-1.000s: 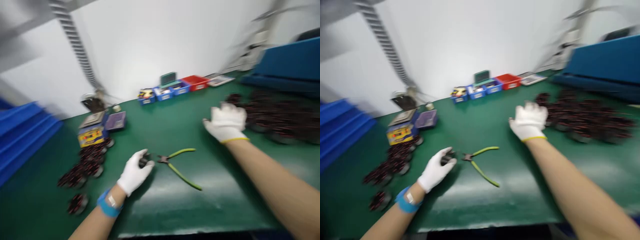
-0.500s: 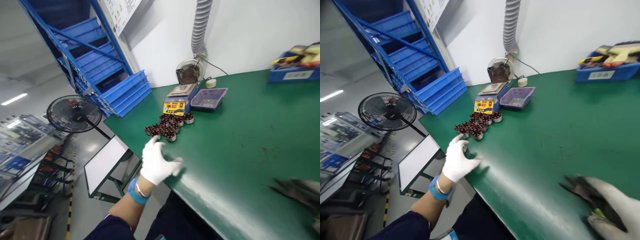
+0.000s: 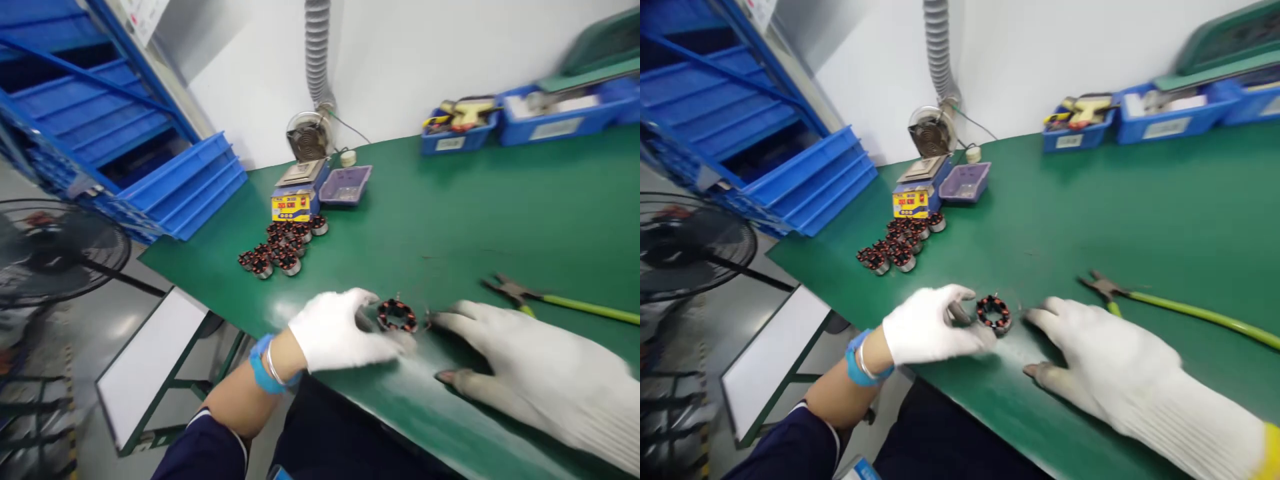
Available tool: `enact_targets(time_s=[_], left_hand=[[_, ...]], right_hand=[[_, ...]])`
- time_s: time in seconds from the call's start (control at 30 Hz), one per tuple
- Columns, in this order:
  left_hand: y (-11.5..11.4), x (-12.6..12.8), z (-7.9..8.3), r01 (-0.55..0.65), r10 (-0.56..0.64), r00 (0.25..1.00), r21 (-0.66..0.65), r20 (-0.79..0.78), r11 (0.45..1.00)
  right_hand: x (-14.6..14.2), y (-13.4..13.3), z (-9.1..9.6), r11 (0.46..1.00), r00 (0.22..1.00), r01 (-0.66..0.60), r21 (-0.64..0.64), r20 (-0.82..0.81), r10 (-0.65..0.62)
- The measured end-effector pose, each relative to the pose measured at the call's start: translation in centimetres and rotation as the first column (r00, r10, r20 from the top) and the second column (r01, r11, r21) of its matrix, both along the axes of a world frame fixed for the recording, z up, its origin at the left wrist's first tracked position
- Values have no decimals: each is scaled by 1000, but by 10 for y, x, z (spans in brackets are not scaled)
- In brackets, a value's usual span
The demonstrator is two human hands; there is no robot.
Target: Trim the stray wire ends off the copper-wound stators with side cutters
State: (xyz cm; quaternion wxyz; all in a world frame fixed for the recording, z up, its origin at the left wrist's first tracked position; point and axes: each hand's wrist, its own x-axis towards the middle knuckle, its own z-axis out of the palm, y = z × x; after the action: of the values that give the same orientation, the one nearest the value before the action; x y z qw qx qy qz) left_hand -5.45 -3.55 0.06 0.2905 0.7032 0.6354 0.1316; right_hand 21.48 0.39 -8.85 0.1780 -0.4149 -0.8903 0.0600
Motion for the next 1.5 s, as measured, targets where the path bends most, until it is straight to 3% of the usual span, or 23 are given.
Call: enact_targets(time_s=[0.1,0.2,0.27,0.4,0.67,0.73,0.8,0.87,0.97,1.13,1.27,1.37,1.5], left_hand=[[38,4,3,159,-171,969,81,178,984],[57,12,-11,481,-507,842,171,182,860],[57,20,-25,568,-594,789,180,158,803],[45,34,-43,465,-484,865,153,134,872],[39,44,-40,178,-190,981,215,36,960],[39,43,-44,188,-228,968,300,102,935],[41,41,-51,269,-349,920,361,177,893],[43,41,-56,344,-424,880,328,213,880],[44,42,-58,331,-379,905,239,194,913],[45,44,-52,304,-328,940,209,95,930],[41,43,-49,336,-358,933,254,46,907],[35,45,-50,381,-401,916,342,-13,859],[31,42,-49,460,-513,858,485,-29,744]], right_hand=[[-5,-1,24,996,995,28,-86,94,-20],[-1,2,29,992,991,61,-107,127,-47],[2,3,25,993,993,37,-108,112,-25],[3,5,18,994,994,40,-100,107,-29],[1,0,31,979,993,55,-194,110,-35],[2,-3,33,972,999,22,-232,51,-11],[3,-4,36,963,1000,-7,-271,-5,6],[3,-4,40,950,998,-27,-310,-59,9],[2,-3,46,918,992,-35,-394,-122,-14],[-6,1,44,871,972,161,-464,-80,-222],[-10,3,42,879,960,265,-397,22,-279],[-11,2,42,900,961,273,-339,58,-269],[-12,2,42,894,959,285,-345,113,-262]])
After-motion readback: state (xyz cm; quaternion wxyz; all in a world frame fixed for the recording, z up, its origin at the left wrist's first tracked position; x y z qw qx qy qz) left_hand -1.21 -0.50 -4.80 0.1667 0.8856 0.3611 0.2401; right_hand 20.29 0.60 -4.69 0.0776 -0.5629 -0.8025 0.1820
